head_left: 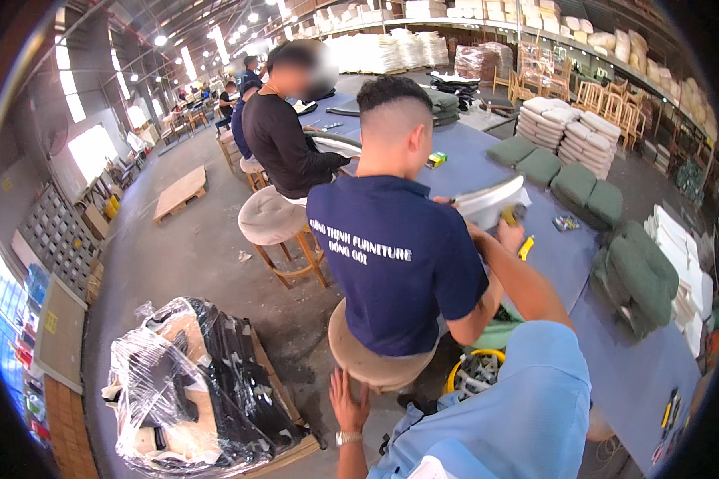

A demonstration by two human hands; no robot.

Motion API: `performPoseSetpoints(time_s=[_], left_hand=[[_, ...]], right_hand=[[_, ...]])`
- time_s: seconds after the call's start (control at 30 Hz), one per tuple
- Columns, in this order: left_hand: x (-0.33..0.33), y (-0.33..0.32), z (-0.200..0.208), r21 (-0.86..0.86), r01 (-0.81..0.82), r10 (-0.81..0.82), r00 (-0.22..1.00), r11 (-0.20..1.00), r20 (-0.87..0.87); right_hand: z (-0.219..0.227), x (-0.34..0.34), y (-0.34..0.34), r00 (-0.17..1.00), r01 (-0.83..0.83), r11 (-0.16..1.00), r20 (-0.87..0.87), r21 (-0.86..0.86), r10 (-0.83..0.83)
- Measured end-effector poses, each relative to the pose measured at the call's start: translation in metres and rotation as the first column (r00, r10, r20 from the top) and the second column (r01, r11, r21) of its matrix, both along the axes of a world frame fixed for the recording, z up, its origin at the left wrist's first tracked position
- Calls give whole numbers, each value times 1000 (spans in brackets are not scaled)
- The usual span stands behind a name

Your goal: The person assembles green fabric cushions by wrapping fabric around foam inserts, folding edges, and securing them with a staple gun. They trim excess fabric with scissors and place finished cushions on a stack.

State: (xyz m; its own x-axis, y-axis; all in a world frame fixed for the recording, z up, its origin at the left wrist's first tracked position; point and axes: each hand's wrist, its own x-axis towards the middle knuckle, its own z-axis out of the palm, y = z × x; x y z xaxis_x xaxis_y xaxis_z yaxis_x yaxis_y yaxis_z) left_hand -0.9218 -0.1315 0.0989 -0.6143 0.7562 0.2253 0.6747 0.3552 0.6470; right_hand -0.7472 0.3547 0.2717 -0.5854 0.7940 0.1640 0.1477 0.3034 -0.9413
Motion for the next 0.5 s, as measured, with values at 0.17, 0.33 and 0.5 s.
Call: performPoseSetpoints(time_s=[0.17,0.33,0.5], left_hand=[[94,-292,-188,-591,-137,420,827,795,374],[227,-446,-223,-729,-143,685,500,669,530],[294,-490,-237,-571,-549,761,206,611,616]], right_hand=[[-68,44,-156,873,487,823,-136,293,-468],[-217,24,-419,933,343,875,-17,341,-359],[-396,73,-521,158,-845,470,721,-254,675]])
